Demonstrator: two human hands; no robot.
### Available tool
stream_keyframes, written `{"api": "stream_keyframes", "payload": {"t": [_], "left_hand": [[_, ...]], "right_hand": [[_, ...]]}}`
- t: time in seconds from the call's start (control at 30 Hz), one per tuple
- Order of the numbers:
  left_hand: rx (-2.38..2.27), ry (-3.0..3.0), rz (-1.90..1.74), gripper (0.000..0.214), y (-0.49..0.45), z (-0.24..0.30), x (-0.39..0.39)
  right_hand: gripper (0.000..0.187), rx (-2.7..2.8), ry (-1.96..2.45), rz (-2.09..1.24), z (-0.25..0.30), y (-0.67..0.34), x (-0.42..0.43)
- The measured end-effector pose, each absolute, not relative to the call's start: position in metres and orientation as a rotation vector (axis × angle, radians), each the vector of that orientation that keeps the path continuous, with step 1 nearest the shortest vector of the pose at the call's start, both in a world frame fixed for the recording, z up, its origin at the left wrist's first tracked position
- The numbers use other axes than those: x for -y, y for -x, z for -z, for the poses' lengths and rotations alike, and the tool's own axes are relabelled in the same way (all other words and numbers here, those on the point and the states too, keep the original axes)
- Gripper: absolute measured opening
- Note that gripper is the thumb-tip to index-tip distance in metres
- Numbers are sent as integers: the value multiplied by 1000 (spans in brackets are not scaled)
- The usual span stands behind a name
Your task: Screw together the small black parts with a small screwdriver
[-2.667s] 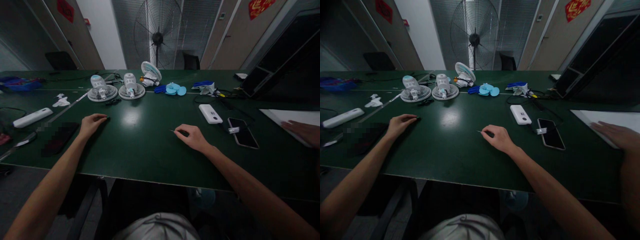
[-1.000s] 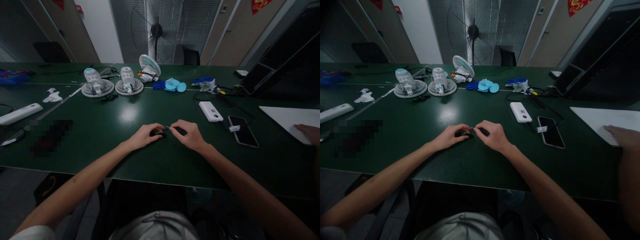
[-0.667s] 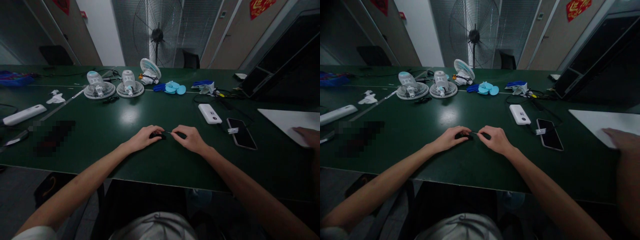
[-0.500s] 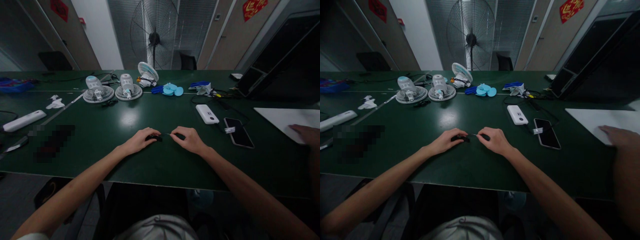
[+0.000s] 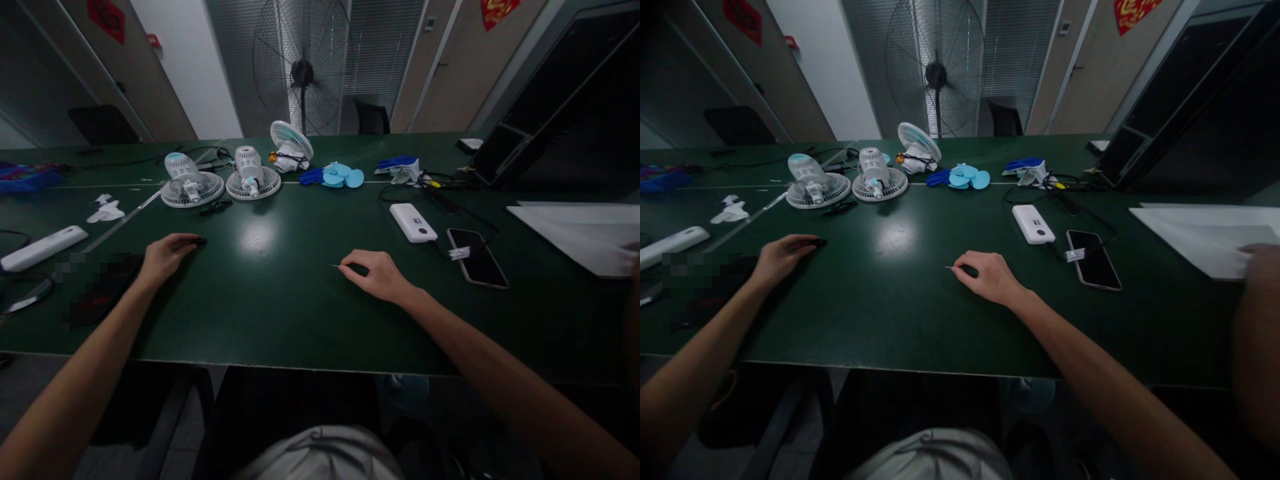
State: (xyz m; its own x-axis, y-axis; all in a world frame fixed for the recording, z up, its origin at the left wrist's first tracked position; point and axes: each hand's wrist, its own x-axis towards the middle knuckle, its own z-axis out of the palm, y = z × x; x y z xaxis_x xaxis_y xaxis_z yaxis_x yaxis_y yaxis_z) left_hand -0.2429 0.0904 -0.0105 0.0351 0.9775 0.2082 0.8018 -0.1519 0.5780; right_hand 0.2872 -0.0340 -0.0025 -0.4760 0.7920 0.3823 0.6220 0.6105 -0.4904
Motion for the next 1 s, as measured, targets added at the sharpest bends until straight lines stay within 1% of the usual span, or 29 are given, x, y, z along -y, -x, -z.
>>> {"api": "stream_keyframes", "payload": {"t": [0.2,0.33,0.43,0.53,0.73,1.0], "left_hand": [[-1851,-2023,-830,44,233,7,-84],[-1884,-1918,-1018,49,235,6,-79],[-2012,-1859,-1092,40,241,4,-75],[-2129,-1767,-1087,30,246,3,-74],[-2120,-1701,-1083,34,247,7,-75],[-2137,-1766,-1061,24,251,6,-74]], "right_hand": [[19,2251,1135,-389,7,-288,32],[20,2264,1137,-384,6,-286,32],[21,2273,1130,-384,5,-286,33],[20,2272,1122,-384,4,-287,34],[20,2264,1117,-390,1,-288,36],[21,2300,1100,-388,3,-288,35]]}}
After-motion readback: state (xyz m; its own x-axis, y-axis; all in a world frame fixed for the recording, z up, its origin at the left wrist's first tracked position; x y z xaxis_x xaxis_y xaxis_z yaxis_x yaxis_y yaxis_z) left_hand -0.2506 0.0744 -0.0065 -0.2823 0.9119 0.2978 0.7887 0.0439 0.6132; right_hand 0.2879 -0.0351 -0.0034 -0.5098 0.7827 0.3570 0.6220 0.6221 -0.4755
